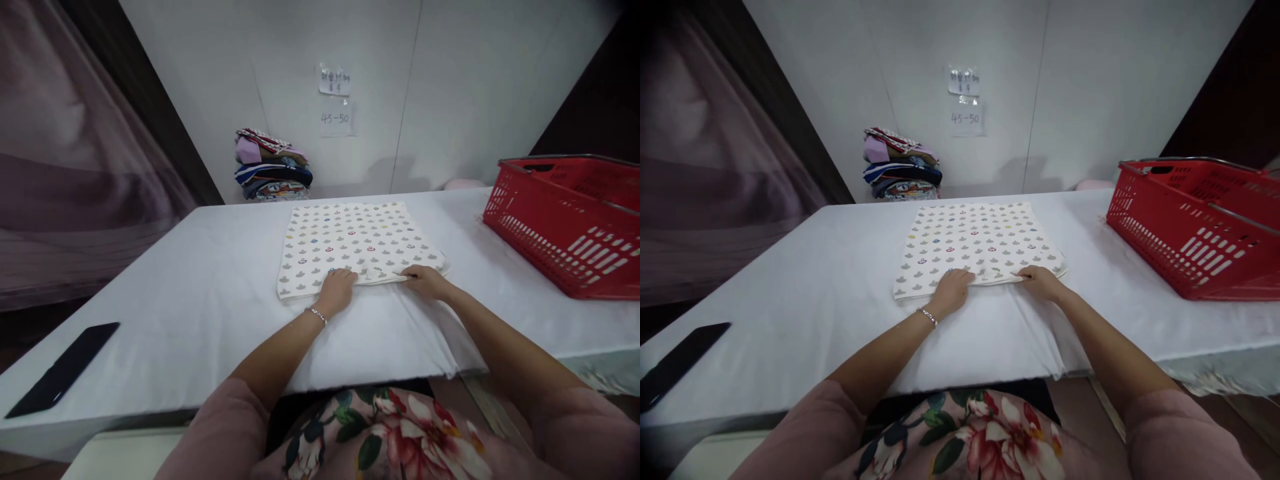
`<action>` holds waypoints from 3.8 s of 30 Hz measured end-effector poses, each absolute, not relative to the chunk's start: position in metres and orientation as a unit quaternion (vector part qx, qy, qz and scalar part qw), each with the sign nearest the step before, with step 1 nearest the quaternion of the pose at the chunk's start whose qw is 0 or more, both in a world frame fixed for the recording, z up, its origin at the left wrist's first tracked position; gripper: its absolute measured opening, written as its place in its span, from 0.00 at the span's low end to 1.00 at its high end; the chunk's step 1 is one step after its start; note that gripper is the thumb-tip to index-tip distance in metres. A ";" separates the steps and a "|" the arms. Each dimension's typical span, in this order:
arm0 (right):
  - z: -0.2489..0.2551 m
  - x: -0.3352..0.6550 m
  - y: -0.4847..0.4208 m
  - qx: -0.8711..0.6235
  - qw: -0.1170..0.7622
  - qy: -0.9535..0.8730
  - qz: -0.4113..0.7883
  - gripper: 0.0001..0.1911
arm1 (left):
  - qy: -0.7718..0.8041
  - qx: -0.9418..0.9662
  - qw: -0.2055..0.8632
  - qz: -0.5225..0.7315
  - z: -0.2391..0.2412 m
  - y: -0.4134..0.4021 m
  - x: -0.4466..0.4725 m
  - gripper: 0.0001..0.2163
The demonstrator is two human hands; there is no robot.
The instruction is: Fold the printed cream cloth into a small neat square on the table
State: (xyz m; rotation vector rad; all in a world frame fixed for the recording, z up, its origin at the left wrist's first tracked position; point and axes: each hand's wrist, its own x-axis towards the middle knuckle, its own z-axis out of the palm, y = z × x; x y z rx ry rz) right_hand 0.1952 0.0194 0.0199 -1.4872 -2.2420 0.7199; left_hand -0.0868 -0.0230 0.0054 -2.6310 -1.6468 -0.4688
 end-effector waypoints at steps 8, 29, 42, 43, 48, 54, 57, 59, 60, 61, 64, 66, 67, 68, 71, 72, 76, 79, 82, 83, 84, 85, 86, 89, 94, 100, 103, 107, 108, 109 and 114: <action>0.011 0.174 0.003 -0.478 0.146 -0.866 0.014 0.13 | -0.604 -0.774 -0.098 -0.165 0.013 -0.008 -0.097 0.20; -0.013 0.161 0.004 -0.422 0.253 -0.871 0.009 0.13 | -0.540 -0.805 -0.146 -0.195 0.019 -0.006 -0.082 0.12; -0.011 0.160 0.002 -0.446 0.243 -0.860 0.044 0.16 | -0.460 -0.860 -0.034 -0.220 0.005 -0.011 -0.056 0.11; -0.010 0.159 0.002 -0.446 0.243 -0.860 0.042 0.15 | -0.465 -0.859 -0.031 -0.214 0.005 -0.010 -0.055 0.10; -0.010 0.159 0.001 -0.444 0.247 -0.861 0.034 0.14 | -0.469 -0.865 -0.025 -0.179 0.007 -0.009 -0.053 0.09; -0.012 0.159 0.003 -0.442 0.242 -0.863 0.032 0.12 | -0.469 -0.864 -0.023 -0.182 0.006 -0.009 -0.050 0.10; -0.012 0.159 0.003 -0.447 0.235 -0.863 0.036 0.12 | -0.476 -0.860 -0.033 -0.180 0.005 -0.007 -0.049 0.12; -0.011 0.158 0.003 -0.451 0.233 -0.861 0.036 0.13 | -0.474 -0.863 -0.032 -0.171 0.004 -0.007 -0.047 0.11; -0.011 0.158 0.003 -0.453 0.233 -0.860 0.035 0.14 | -0.472 -0.865 -0.029 -0.165 0.003 -0.006 -0.046 0.11; -0.011 0.158 0.003 -0.454 0.233 -0.859 0.034 0.14 | -0.472 -0.867 -0.026 -0.160 0.003 -0.006 -0.046 0.11; -0.011 0.158 0.002 -0.457 0.232 -0.858 0.033 0.15 | -0.467 -0.872 -0.021 -0.149 0.005 -0.007 -0.043 0.10; -0.011 0.158 0.001 -0.456 0.233 -0.858 0.034 0.15 | -0.465 -0.873 -0.024 -0.146 0.006 -0.007 -0.042 0.10; -0.010 0.158 0.001 -0.456 0.233 -0.858 0.036 0.15 | -0.466 -0.872 -0.026 -0.145 0.006 -0.007 -0.042 0.10; -0.010 0.158 0.001 -0.456 0.232 -0.858 0.037 0.15 | -0.467 -0.872 -0.026 -0.144 0.007 -0.006 -0.042 0.10; -0.008 0.157 0.001 -0.463 0.227 -0.856 0.035 0.14 | -0.466 -0.872 -0.013 -0.149 0.007 -0.006 -0.039 0.11; -0.008 0.157 0.001 -0.465 0.226 -0.855 0.035 0.14 | -0.462 -0.874 -0.006 -0.153 0.007 -0.006 -0.038 0.11; -0.009 0.158 0.002 -0.458 0.231 -0.858 0.034 0.14 | -0.436 -0.880 0.007 -0.188 0.007 -0.010 -0.035 0.10; -0.010 0.158 0.002 -0.453 0.238 -0.859 0.027 0.13 | -0.420 -0.886 0.003 -0.198 0.005 -0.014 -0.036 0.10; -0.010 0.158 0.002 -0.447 0.233 -0.863 0.027 0.11 | -0.412 -0.891 -0.011 -0.192 0.004 -0.016 -0.038 0.11; -0.009 0.159 0.002 -0.446 0.230 -0.864 0.027 0.11 | -0.411 -0.891 -0.016 -0.192 0.004 -0.016 -0.038 0.11; -0.009 0.159 0.002 -0.446 0.228 -0.865 0.028 0.11 | -0.412 -0.890 -0.019 -0.194 0.004 -0.016 -0.039 0.11; -0.009 0.158 0.003 -0.446 0.227 -0.865 0.027 0.10 | -0.414 -0.889 -0.022 -0.196 0.004 -0.016 -0.039 0.11; -0.009 0.158 0.003 -0.448 0.227 -0.865 0.026 0.10 | -0.416 -0.887 -0.024 -0.197 0.004 -0.016 -0.040 0.11; -0.008 0.158 0.002 -0.453 0.223 -0.863 0.019 0.08 | -0.415 -0.889 -0.025 -0.190 0.003 -0.015 -0.040 0.10; -0.007 0.157 0.001 -0.461 0.218 -0.860 0.008 0.07 | -0.419 -0.890 -0.022 -0.176 0.001 -0.013 -0.038 0.10; -0.005 0.156 -0.001 -0.454 0.223 -0.863 0.002 0.06 | -0.432 -0.887 -0.017 -0.163 0.003 -0.015 -0.038 0.10; -0.005 0.157 -0.001 -0.455 0.229 -0.861 0.002 0.05 | -0.426 -0.885 -0.015 -0.185 0.002 -0.016 -0.041 0.11; -0.006 0.157 0.000 -0.455 0.233 -0.859 0.012 0.05 | -0.442 -0.877 -0.007 -0.186 0.003 -0.016 -0.040 0.08; -0.007 0.157 0.000 -0.455 0.235 -0.859 0.016 0.05 | -0.444 -0.878 -0.006 -0.178 0.003 -0.015 -0.038 0.07; -0.007 0.157 0.000 -0.455 0.238 -0.858 0.018 0.05 | -0.446 -0.879 -0.006 -0.170 0.004 -0.013 -0.035 0.07; -0.008 0.157 0.000 -0.464 0.243 -0.852 0.020 0.04 | -0.471 -0.866 -0.033 -0.166 0.007 -0.007 -0.022 0.08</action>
